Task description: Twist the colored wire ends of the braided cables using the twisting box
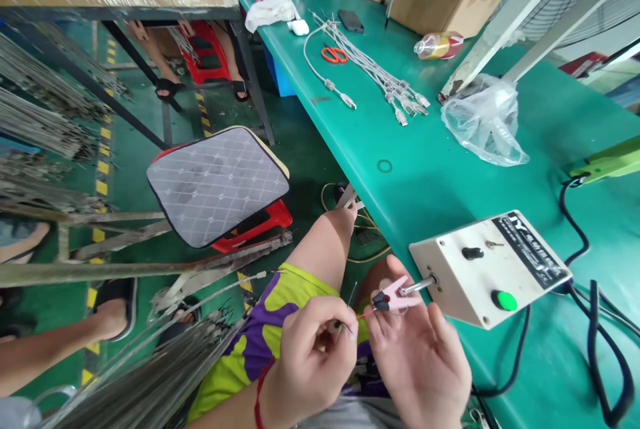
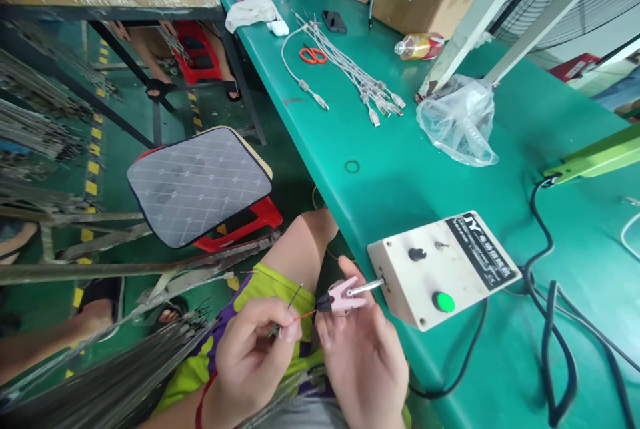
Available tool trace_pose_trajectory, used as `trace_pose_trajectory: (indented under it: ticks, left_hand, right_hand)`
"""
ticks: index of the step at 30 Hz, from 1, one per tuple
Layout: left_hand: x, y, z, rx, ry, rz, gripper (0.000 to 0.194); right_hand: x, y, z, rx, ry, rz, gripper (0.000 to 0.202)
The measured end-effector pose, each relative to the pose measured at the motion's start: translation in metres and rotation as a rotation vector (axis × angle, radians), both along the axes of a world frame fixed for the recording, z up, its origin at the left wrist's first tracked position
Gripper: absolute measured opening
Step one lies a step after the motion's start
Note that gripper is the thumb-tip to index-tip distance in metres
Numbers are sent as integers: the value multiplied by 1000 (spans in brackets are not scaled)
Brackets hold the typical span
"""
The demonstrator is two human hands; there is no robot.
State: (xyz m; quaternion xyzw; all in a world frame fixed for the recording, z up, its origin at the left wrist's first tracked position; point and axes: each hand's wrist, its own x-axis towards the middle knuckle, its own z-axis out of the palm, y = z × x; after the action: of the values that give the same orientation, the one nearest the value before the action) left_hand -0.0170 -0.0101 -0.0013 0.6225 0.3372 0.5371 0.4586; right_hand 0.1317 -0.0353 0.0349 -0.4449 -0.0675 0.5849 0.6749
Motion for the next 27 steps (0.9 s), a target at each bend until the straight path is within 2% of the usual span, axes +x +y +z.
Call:
trace_pose_trajectory:
  ticks: [2,6,10,17,20,23,25,27]
  left_hand:
    - [2,2,0,-9,-5,5,24]
    - [5,6,3,-42,-2,6,21]
    - [7,7,2,-64,-3,-6,16]
    - [12,5,-8,-176,-37,-49,13]
    - [12,4,-8,-163,-35,-56,14]
    - [11,6,-4,-125,-22,-52,17]
    - [10,7,-1,-94,-12,-45,18]
    - [10,8,1,-67,6,-36,19]
  right_hand:
    - [1,4,-1,21,62,4,47]
    - [-5,5,-8,88,0,-12,35]
    - [-8,5,-9,86,-54,-38,27]
    - [-7,5,-7,83,-84,-38,29]
    - [-8,7,-8,87,-80,-30,29]
    - [-6,4,-10,69,-79,10,41]
    - [0,-5,-12,29,-145,97,52]
    - [11,-22,-9,-17,-364,163,52]
